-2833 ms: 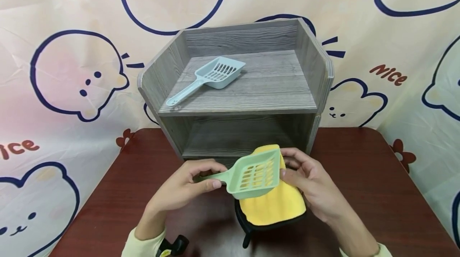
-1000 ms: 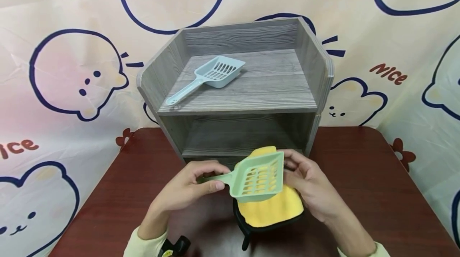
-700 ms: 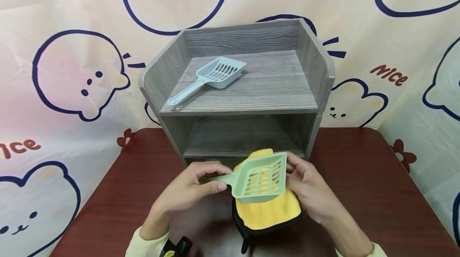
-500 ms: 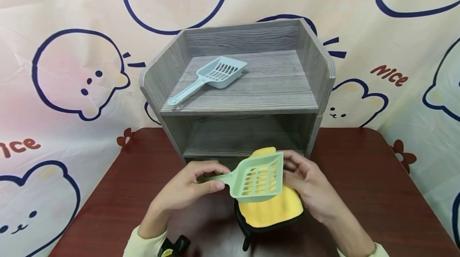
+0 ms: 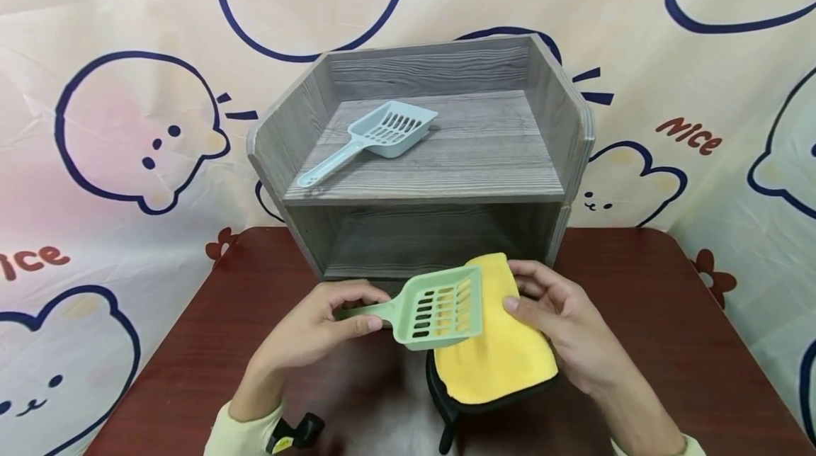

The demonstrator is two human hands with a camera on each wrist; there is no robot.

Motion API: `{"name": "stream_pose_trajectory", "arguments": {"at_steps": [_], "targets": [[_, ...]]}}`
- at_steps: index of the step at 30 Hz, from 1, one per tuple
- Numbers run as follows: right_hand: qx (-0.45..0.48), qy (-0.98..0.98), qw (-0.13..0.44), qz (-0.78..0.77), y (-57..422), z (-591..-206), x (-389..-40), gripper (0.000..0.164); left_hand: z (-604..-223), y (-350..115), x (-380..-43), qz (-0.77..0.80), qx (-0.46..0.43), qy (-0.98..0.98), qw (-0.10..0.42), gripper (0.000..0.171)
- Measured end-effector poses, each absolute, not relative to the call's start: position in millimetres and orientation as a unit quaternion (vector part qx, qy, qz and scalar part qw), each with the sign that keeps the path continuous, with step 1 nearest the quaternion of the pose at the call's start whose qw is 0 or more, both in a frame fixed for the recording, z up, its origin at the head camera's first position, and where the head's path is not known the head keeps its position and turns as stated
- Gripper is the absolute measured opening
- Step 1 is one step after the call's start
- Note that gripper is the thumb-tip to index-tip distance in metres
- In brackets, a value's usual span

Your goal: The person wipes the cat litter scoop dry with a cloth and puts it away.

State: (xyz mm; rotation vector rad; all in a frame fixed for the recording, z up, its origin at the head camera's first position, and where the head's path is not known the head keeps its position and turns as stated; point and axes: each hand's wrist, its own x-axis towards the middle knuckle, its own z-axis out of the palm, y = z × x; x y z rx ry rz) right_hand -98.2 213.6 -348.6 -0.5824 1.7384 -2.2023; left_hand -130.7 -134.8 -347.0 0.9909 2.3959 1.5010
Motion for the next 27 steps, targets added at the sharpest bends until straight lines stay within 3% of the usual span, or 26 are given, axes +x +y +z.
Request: {"name": "stream_pose_trajectory", "arguments": {"at_steps": [27], "targets": [[-0.199,0.622,0.103,-0.751,219,-331,-78,0.043,-346,-141,-136,0.477,0.265,0.838,-0.001,0.021]]}}
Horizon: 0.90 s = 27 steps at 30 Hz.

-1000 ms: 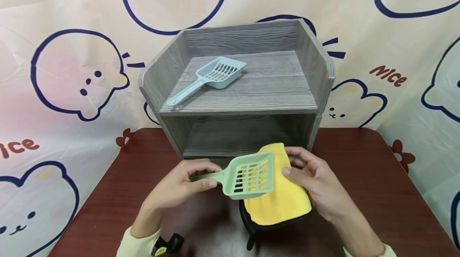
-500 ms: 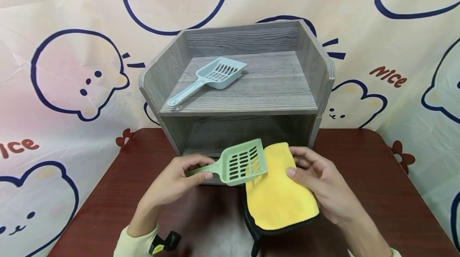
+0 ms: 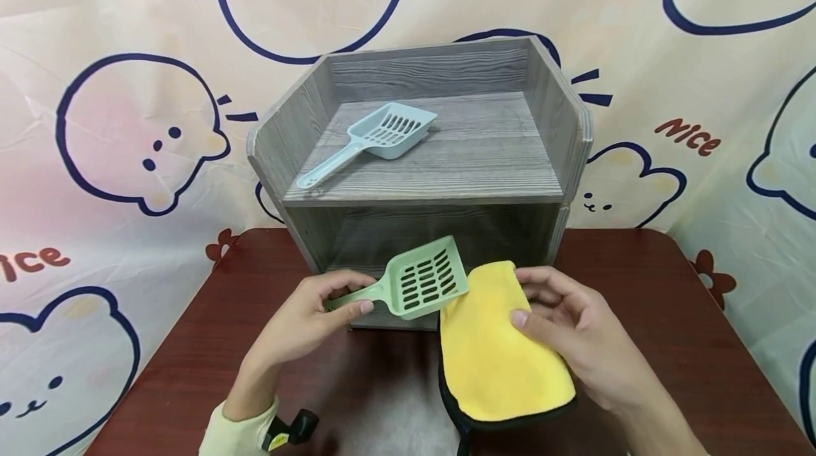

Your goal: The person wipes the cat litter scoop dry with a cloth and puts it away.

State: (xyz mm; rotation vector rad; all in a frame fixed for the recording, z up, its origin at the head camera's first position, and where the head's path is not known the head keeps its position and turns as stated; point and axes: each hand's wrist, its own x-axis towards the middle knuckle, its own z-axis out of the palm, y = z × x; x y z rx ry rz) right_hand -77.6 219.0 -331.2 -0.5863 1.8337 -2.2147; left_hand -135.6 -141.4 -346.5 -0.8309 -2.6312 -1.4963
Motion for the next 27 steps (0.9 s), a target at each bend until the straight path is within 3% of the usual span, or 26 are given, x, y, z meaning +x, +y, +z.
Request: {"name": "stream_pose_trajectory", "arguments": {"at_steps": [17,27], "targets": [[-0.247,0.643,0.056,-0.723,216,-334,-73,0.042,-351,-133,-135,-0.473,-0.273,-0.838,0.002,0.019],[-0.245,0.632,0.095,-0.729,210,-334,-69,0.039,-353,-125,-131,-0.493,-0.258,-0.831,-0.003,0.02]]}}
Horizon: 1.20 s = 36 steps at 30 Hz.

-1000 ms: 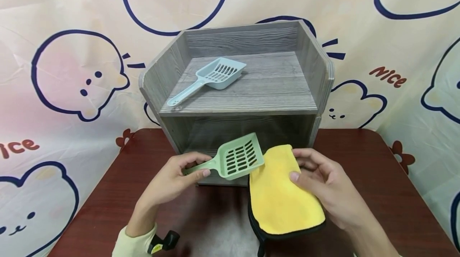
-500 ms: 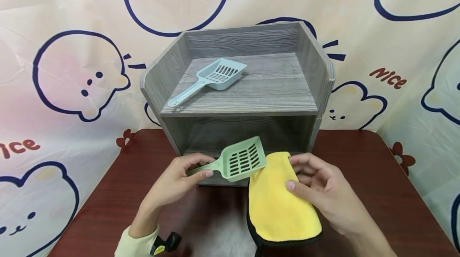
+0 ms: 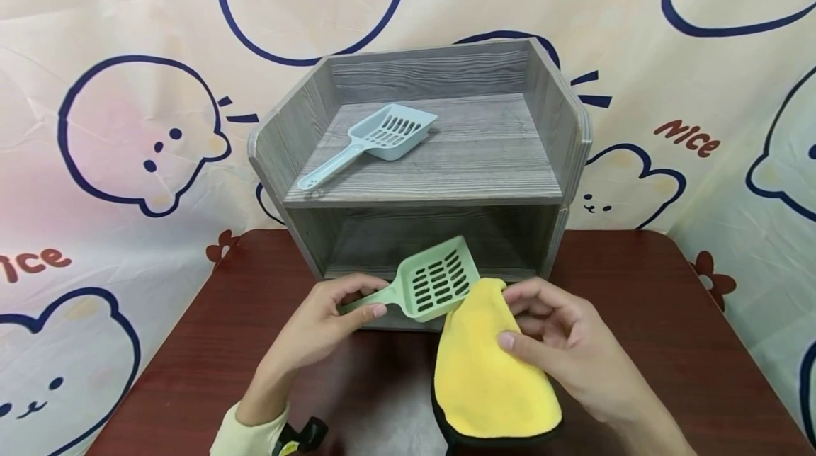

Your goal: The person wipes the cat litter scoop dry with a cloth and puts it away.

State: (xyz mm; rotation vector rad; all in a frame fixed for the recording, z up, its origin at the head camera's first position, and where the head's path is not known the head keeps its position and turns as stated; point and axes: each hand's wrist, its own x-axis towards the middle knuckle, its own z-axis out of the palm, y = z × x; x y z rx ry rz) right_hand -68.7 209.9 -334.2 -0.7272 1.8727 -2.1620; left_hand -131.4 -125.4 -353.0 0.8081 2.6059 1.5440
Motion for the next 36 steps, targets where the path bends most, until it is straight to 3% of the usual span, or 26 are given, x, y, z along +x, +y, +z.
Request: {"name": "stream_pose_trajectory", "arguments": {"at_steps": [14,36], "targets": [[-0.247,0.621,0.127,-0.733,177,-347,-66,0.035,-357,-96,-124,0.516,0.251,0.818,0.028,0.02],[-0.231,0.642,0.093,-0.725,210,-336,-69,0.038,-351,-130,-130,0.489,0.248,0.836,0.035,0.018]]}}
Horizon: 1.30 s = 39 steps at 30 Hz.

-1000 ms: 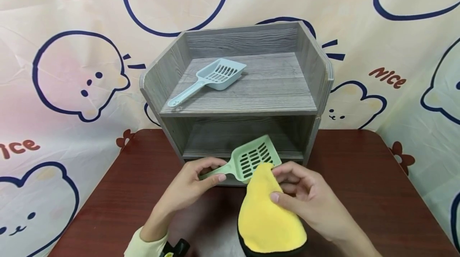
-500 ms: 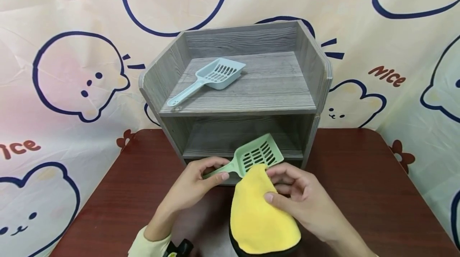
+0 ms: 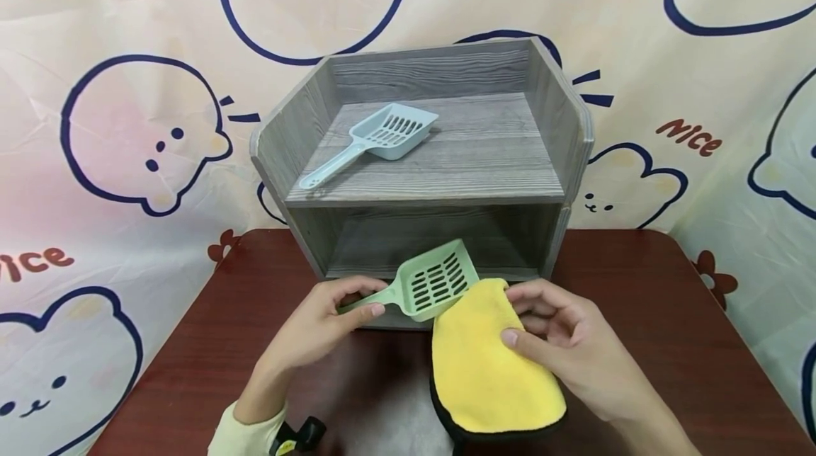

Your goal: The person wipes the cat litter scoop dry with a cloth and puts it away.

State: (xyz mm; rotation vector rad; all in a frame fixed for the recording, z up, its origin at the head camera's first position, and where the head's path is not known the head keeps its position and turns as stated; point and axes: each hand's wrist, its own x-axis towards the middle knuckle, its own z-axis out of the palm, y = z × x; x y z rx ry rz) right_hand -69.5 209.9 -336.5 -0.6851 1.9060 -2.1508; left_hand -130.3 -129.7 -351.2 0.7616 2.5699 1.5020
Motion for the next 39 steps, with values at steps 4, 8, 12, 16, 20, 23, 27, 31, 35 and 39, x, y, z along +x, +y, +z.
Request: {"name": "stream_pose_trajectory", "arguments": {"at_steps": [4,8,12,16,20,23,27,31,35,39], "targets": [[-0.228,0.642,0.096,-0.726,209,-337,-70,0.039,-351,-131,-131,0.484,0.251,0.838,0.031,0.018],[-0.235,0.635,0.105,-0.728,204,-339,-69,0.039,-352,-128,-130,0.488,0.253,0.835,0.024,0.019],[-0.239,0.631,0.112,-0.729,196,-343,-68,0.037,-352,-122,-127,0.497,0.252,0.83,0.021,0.019],[-0.24,0.633,0.116,-0.727,189,-346,-68,0.037,-351,-114,-125,0.499,0.253,0.829,0.011,0.018],[-0.24,0.632,0.122,-0.727,184,-348,-68,0.037,-352,-106,-124,0.502,0.247,0.829,0.01,0.017],[-0.24,0.632,0.122,-0.726,182,-349,-68,0.037,-352,-104,-123,0.503,0.236,0.831,0.02,0.017],[-0.239,0.634,0.116,-0.726,184,-347,-69,0.036,-352,-105,-123,0.499,0.226,0.836,0.022,0.018],[-0.227,0.638,0.107,-0.728,190,-344,-69,0.037,-351,-110,-124,0.493,0.229,0.839,0.016,0.019],[-0.214,0.646,0.095,-0.727,199,-340,-69,0.038,-350,-116,-125,0.487,0.227,0.843,0.02,0.019],[-0.209,0.656,0.074,-0.722,205,-338,-71,0.039,-350,-124,-126,0.488,0.231,0.842,0.016,0.02]]}}
